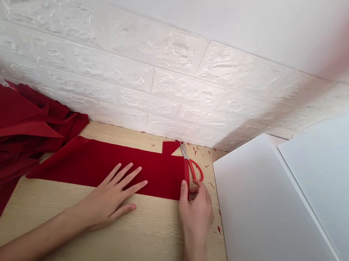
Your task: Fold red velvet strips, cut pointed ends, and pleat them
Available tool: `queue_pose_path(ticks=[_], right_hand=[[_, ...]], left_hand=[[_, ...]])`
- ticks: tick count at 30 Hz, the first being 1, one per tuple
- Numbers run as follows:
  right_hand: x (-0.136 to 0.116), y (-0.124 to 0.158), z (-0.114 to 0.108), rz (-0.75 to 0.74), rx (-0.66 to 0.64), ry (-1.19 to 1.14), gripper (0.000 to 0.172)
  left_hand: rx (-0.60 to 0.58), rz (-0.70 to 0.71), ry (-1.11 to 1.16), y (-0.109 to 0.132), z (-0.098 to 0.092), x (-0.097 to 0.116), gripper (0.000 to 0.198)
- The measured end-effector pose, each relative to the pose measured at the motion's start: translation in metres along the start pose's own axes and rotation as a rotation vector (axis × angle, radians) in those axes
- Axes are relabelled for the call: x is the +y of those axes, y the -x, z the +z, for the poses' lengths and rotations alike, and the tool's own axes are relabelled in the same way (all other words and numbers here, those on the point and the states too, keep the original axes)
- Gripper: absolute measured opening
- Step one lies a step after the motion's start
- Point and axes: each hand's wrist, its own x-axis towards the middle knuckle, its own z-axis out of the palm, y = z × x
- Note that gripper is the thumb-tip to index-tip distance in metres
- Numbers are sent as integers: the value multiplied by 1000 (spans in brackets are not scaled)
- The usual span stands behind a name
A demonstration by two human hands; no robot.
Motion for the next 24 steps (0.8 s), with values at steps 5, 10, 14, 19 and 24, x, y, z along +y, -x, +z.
queue_pose_path(ticks=[5,10,14,19,24], right_hand=[[3,-2,6,3,-10,-108,47],[13,-3,10,3,-26,-309,37],[12,-3,8,41,-52,-480,42],[4,3,5,-53,-26,-533,41],[2,7,4,-185,9,-529,32]], left_hand=[[1,27,-18,-9,4,8,61],[39,38,-48,-7,8,11,59],[103,-17,-54,-6,-2,-2,58],[202,-163,146,-40,-34,-31,46],[177,-58,564,-108,-52,-29,48]])
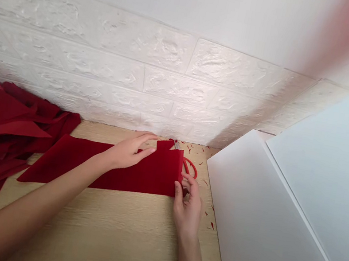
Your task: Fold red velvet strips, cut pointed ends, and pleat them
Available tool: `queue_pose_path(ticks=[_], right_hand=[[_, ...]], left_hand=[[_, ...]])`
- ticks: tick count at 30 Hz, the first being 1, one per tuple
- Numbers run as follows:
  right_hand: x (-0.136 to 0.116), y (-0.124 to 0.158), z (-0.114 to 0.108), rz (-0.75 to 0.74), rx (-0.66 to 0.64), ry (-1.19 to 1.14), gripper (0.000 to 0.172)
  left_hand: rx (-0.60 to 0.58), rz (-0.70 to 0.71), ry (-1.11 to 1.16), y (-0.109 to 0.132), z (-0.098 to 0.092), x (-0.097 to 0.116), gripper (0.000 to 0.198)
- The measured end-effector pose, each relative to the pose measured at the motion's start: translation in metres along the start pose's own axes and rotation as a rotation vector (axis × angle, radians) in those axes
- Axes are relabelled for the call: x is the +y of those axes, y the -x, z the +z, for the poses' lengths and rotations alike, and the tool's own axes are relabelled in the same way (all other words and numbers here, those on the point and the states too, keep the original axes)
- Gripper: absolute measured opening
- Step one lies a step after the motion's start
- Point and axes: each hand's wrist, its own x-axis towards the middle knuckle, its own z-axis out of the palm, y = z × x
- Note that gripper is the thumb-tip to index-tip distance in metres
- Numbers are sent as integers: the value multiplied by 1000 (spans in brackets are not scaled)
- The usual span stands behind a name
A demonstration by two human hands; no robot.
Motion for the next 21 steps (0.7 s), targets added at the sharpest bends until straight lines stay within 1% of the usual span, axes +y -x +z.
queue_pose_path(ticks=[2,4,6,8,9,12,15,18,21], right_hand=[[2,1,-2,-57,-4,-12,28],[5,3,-4,-75,-17,-25,27],[8,4,-6,-67,-28,-45,27],[8,2,-7,-46,-28,-73,28],[6,-1,-7,-35,-19,-81,29],[-2,-15,-9,-43,3,-40,32],[-13,-32,-10,-161,-35,112,31],[-17,-41,-7,-254,-64,242,28],[-12,-38,-3,-248,-58,258,27]], left_hand=[[-91,41,81,-23,9,5,51],[-197,81,163,-39,17,7,48],[-290,116,230,-47,23,7,37],[-318,125,272,-50,26,6,26],[-303,116,283,-50,27,5,26],[-200,61,288,-47,29,6,32],[-118,24,269,-44,30,9,35],[-76,10,242,-44,31,13,39],[-57,7,225,-45,33,14,40]])
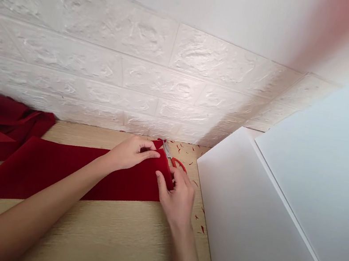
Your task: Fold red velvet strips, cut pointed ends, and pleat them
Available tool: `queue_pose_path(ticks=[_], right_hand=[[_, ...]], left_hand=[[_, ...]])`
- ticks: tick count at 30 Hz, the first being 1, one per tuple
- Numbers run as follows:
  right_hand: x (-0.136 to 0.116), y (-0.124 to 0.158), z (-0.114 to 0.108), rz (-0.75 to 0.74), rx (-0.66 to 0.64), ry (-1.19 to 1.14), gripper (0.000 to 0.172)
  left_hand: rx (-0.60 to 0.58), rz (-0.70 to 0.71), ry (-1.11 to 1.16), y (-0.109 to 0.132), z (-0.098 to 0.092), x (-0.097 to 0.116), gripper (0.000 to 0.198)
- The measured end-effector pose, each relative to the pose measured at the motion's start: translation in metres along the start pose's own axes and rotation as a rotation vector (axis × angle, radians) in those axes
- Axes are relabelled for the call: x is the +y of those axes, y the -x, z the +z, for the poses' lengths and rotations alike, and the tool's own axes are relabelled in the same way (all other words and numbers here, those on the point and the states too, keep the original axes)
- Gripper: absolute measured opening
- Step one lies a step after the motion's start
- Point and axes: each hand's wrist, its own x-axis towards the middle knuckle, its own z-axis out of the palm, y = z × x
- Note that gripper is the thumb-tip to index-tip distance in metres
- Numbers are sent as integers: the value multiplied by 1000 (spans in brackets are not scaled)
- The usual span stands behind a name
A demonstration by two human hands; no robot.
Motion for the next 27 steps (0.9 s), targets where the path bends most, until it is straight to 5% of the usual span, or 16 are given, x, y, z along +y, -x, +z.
queue_pose_path(ticks=[13,27], right_hand=[[10,10,6,111,-19,-64,36],[20,11,1,133,-57,-84,38]], left_hand=[[30,25,-6,0,4,-6,39],[238,-34,-64,1,-1,-11,41]])
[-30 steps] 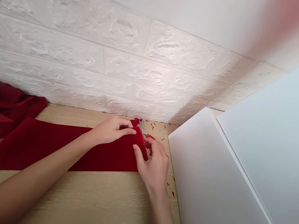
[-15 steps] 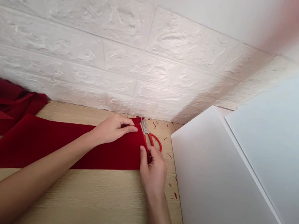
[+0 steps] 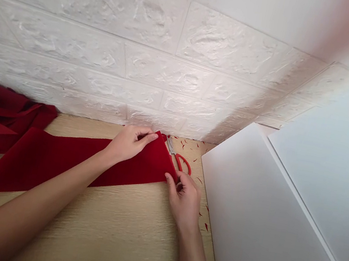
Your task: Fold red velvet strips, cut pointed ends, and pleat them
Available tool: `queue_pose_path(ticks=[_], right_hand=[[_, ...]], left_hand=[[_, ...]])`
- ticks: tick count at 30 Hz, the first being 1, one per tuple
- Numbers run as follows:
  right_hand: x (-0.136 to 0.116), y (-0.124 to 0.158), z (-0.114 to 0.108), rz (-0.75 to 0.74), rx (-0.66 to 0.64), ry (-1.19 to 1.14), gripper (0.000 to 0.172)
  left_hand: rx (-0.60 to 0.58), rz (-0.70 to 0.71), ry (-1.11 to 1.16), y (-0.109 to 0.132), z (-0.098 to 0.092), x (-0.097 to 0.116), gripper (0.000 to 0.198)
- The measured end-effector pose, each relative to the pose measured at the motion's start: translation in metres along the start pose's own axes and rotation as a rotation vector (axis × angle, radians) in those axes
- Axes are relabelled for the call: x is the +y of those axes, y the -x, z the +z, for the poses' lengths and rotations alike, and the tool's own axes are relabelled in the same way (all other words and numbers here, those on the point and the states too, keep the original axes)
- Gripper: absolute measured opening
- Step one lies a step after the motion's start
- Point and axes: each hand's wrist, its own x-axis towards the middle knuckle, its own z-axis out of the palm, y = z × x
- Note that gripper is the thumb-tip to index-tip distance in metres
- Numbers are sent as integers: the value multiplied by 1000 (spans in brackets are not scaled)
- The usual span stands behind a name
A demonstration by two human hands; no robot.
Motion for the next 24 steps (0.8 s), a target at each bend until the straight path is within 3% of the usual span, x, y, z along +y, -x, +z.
queue_pose_path(ticks=[13,24], right_hand=[[-1,0,2,-41,-65,13,47],[1,-1,4,26,-101,-64,44]], left_hand=[[34,19,-66,-1,-5,1,44],[30,30,-20,-2,-7,3,42]])
